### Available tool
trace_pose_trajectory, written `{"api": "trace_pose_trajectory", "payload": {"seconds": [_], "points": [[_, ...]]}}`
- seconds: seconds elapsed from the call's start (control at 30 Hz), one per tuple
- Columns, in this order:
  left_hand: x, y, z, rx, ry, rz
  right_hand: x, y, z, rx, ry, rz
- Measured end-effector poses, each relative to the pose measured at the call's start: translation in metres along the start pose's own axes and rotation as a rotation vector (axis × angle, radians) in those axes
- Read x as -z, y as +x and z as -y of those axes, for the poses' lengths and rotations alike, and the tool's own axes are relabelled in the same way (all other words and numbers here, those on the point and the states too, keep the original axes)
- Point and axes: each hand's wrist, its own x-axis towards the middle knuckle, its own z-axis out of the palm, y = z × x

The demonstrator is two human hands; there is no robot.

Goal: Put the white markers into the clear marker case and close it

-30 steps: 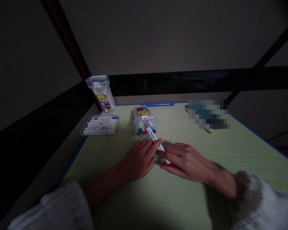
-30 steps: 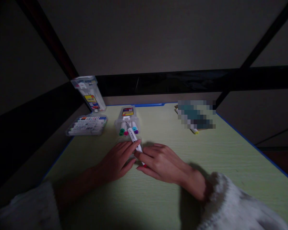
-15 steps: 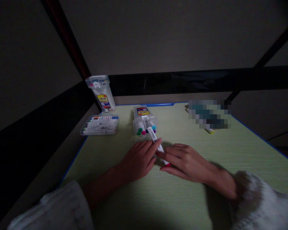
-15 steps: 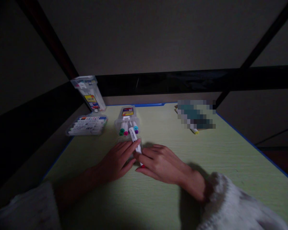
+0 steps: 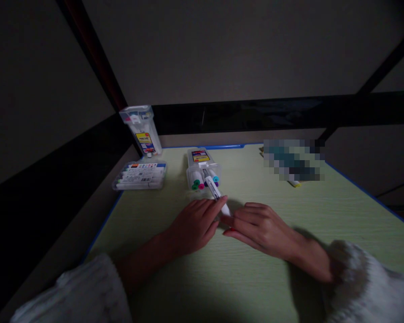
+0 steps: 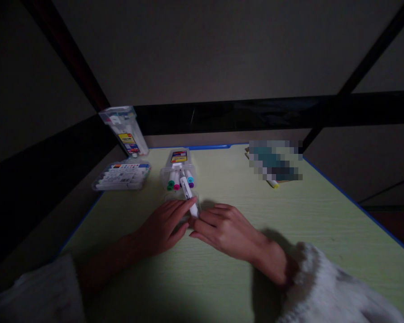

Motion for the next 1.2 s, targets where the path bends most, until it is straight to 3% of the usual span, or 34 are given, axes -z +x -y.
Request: {"api": "trace_pose_trajectory", "payload": {"seconds": [0.2, 0.6, 1.2], "points": [[-0.0011, -0.0009, 0.0004, -0.054, -0.010, -0.071, 0.0021, 0.0002, 0.0003, -0.003, -0.022, -0.007], [-0.0013, -0.0011, 0.0020, -0.057, 0.000, -0.065, 0.0005, 0.0005, 0.0006, -0.011, -0.009, -0.018], [-0.0014, 0.0000, 0.0020, -0.002, 0.020, -0.019, 0.0000, 0.0004, 0.0010, -0.010, 0.000, 0.133]]}}
